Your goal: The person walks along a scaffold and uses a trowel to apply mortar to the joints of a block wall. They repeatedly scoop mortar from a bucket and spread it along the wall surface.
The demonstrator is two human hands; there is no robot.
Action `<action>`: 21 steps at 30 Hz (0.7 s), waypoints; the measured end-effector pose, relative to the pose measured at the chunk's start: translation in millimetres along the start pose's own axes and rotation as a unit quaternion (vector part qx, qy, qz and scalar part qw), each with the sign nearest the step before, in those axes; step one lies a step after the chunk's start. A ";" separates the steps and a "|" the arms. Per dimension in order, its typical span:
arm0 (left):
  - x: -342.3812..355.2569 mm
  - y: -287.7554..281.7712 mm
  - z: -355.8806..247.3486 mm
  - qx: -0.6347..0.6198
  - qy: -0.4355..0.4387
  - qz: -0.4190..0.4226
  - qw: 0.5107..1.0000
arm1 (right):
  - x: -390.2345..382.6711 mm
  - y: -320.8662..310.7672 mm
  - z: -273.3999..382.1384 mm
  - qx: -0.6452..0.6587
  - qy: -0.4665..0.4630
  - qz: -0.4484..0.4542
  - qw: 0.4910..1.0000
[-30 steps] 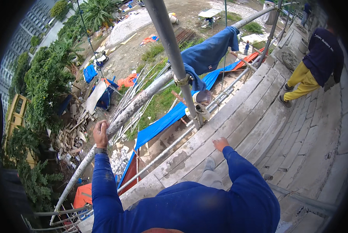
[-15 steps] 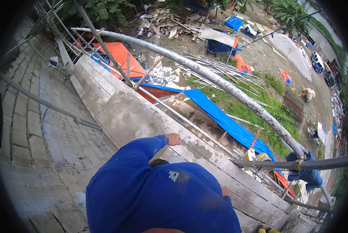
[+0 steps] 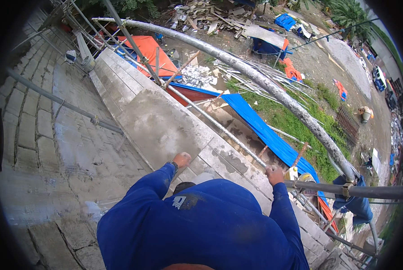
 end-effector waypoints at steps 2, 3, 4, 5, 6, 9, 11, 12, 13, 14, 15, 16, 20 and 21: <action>7.2 65.7 -92.1 -0.029 -0.021 0.046 0.998 | -29.6 -11.0 -29.0 -0.066 -0.168 -0.035 0.983; -4.3 83.3 -103.6 -0.042 -0.043 0.060 0.996 | -44.5 -3.4 -34.6 -0.069 -0.092 0.019 0.993; -10.9 102.3 -115.9 -0.047 -0.055 0.092 0.993 | -58.4 2.4 -58.6 -0.036 -0.071 0.035 0.996; -25.4 117.0 -125.4 -0.020 -0.065 0.118 0.991 | -74.9 2.2 -72.3 -0.057 -0.080 0.033 0.995; -37.4 120.6 -117.8 0.012 -0.051 0.158 0.986 | -84.6 11.5 -91.2 -0.027 -0.057 0.035 0.997; -35.7 145.5 -132.0 0.182 0.033 0.222 0.957 | -121.5 -23.8 -188.7 0.031 0.034 -0.034 0.998; -23.2 175.4 -168.4 0.236 -0.022 0.251 0.939 | -173.9 -54.7 -294.6 0.127 0.186 -0.174 0.959; -27.5 186.3 -194.5 0.258 -0.052 0.254 0.931 | -193.8 -62.1 -344.8 0.092 0.238 -0.236 0.938; -33.7 204.5 -236.1 0.281 -0.029 0.263 0.923 | -208.3 -73.1 -389.4 0.054 0.289 -0.293 0.910; -46.9 214.2 -269.9 0.299 -0.012 0.265 0.917 | -214.5 -78.8 -422.1 0.119 0.318 -0.329 0.881; -54.6 219.0 -287.8 0.313 -0.001 0.259 0.914 | -212.3 -79.9 -448.1 0.182 0.340 -0.355 0.852; -12.6 189.9 -269.1 0.364 0.038 0.252 0.896 | -202.8 -85.1 -460.5 0.219 0.323 -0.375 0.841; -17.8 223.2 -311.7 0.463 0.136 0.283 0.829 | -153.8 -105.3 -537.6 0.314 0.284 -0.493 0.760; -48.4 243.4 -325.7 0.473 0.150 0.305 0.813 | -137.9 -104.1 -556.7 0.327 0.279 -0.526 0.734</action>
Point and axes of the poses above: each hand's wrist, its own x-axis towards the middle knuckle, its own y-axis out of the palm, z = x × y, the point moved 8 cm from there along x, towards the middle knuckle, and after that the axes turned 4 degrees about x, right-handed, at the moved point
